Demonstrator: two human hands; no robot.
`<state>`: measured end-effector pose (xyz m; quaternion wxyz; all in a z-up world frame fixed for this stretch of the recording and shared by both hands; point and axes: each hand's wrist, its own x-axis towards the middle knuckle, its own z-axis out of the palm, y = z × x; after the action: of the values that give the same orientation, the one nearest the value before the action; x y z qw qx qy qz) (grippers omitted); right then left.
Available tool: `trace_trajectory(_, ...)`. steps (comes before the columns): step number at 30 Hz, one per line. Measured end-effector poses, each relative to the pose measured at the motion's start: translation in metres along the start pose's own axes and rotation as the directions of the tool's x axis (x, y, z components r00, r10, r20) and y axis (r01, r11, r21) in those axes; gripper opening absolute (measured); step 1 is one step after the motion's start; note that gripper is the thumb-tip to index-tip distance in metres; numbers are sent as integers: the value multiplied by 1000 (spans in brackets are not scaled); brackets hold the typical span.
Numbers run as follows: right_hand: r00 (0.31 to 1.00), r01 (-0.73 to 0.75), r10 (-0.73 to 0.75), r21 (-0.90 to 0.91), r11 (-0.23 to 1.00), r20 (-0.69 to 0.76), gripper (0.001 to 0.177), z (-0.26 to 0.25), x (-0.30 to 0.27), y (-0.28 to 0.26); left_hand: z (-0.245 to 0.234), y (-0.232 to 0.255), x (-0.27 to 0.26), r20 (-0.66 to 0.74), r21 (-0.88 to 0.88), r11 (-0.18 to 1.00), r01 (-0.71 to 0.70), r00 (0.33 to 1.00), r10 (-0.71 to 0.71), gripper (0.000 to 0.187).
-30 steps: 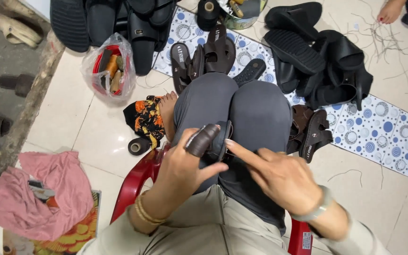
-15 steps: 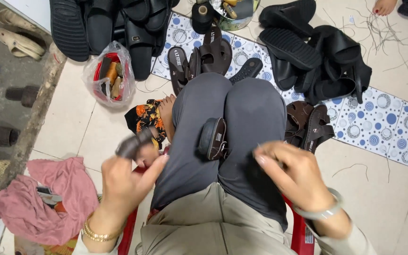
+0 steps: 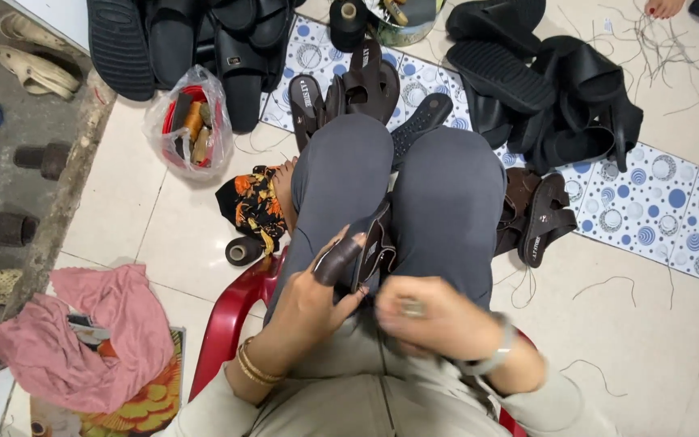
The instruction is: Hand-stitching the sole of a sandal to its upper part using a stitching awl and thread.
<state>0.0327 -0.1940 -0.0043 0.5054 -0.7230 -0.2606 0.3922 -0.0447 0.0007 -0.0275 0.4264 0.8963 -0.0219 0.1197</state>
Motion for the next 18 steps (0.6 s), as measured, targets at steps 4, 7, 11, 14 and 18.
trace_trajectory(4, 997, -40, -44, 905, 424, 65, 15, -92, -62, 55, -33, 23, 16, 211, -46, 966, 253, 948, -238, 50)
trace_trajectory(7, 940, 300, 17, 847, 440, -341, 14, -170, -100, 69, -54, -8, 6, 443, 11, 882, 471, 789, -427, 42)
trace_trajectory(11, 848, 384, -118, 445, 809, -516, 20, -118, -72, 40, -88, 14, 16, 644, -716, 379, 586, 764, 36, 17)
trace_trajectory(14, 904, 217, -282, -223, 950, -322, 26, -24, -17, -1, -41, -6, 18, 341, -820, 414, 395, 919, -200, 31)
trace_trajectory(18, 961, 93, -205, -486, 869, -183, 7, -24, -5, -9, -36, -15, 65, -25, -522, 839, 153, 981, -195, 43)
